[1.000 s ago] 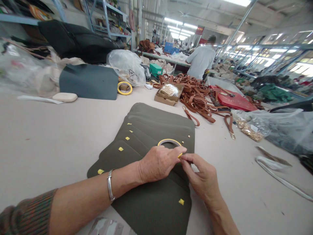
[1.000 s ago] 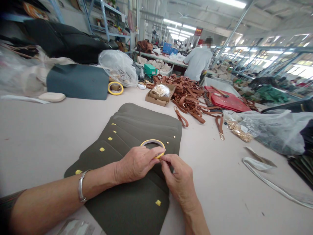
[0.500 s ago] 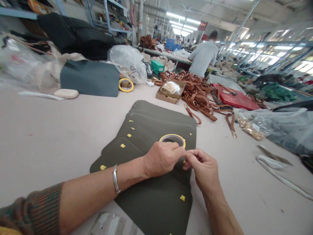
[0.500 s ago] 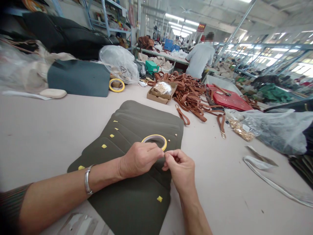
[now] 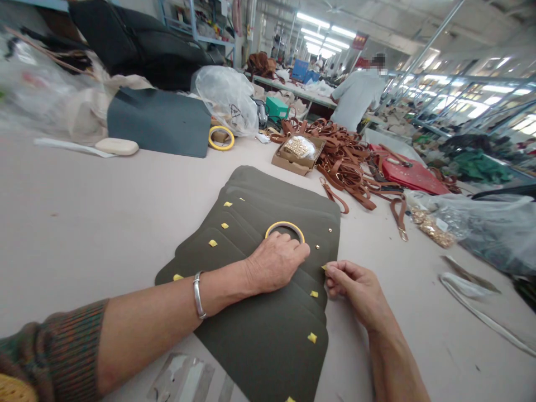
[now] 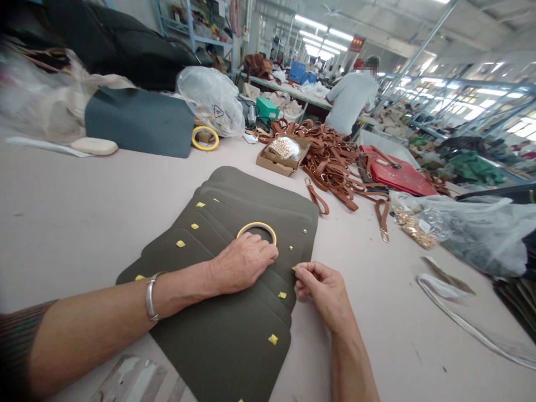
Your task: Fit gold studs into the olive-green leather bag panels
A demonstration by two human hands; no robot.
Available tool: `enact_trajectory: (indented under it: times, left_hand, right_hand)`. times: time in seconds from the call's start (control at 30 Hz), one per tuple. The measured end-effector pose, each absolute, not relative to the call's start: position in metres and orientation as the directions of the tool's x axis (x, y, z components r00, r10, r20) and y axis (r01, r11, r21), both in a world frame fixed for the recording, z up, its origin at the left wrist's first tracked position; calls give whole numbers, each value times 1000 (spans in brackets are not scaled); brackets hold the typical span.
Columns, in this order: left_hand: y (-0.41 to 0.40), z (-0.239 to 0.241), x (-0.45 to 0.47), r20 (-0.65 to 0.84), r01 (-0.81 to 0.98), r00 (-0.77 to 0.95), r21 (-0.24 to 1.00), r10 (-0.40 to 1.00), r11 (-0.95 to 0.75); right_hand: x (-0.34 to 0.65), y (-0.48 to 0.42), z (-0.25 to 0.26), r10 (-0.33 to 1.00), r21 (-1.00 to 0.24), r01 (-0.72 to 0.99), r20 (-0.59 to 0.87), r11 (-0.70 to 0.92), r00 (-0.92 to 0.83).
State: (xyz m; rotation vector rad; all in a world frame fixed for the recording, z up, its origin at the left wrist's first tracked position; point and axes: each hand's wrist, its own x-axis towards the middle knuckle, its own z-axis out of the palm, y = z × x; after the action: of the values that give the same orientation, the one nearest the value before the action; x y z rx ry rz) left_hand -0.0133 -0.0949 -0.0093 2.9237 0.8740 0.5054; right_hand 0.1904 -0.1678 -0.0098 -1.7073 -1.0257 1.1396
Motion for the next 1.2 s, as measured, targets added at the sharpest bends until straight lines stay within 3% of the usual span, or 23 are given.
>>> enact_trajectory:
  times: [0.37,0.67,0.83,0.97,1.07,1.2]
  left_hand:
    - [-101,-7,-16,264,473,822,176,505,-863]
    - [-101,-10,-17,234,485,826,168,513,-858]
    - [-102,-11,-18,245,480,828,153,504,-864]
    - [-101,-11,-18,255,475,826,166,503,-864]
    - [-101,-11,-19,257,472,825,179,504,-863]
    - [-101,-10,-20,267,463,824,193,500,-865]
  right_hand:
    - [185,-178,-4,938,-849,405,-338,-339,76]
    - [168,-181,-6,995,-647,756,-86,-100,58]
    - [163,-180,-7,997,-603,796,13,-52,74]
    - [175,-186,-8,986,-665,734,-30,-140,161]
    - [182,-193,-5,991,-679,722,-71,-129,111]
    - [175,-196,-7,999,-624,780,-5,-39,46]
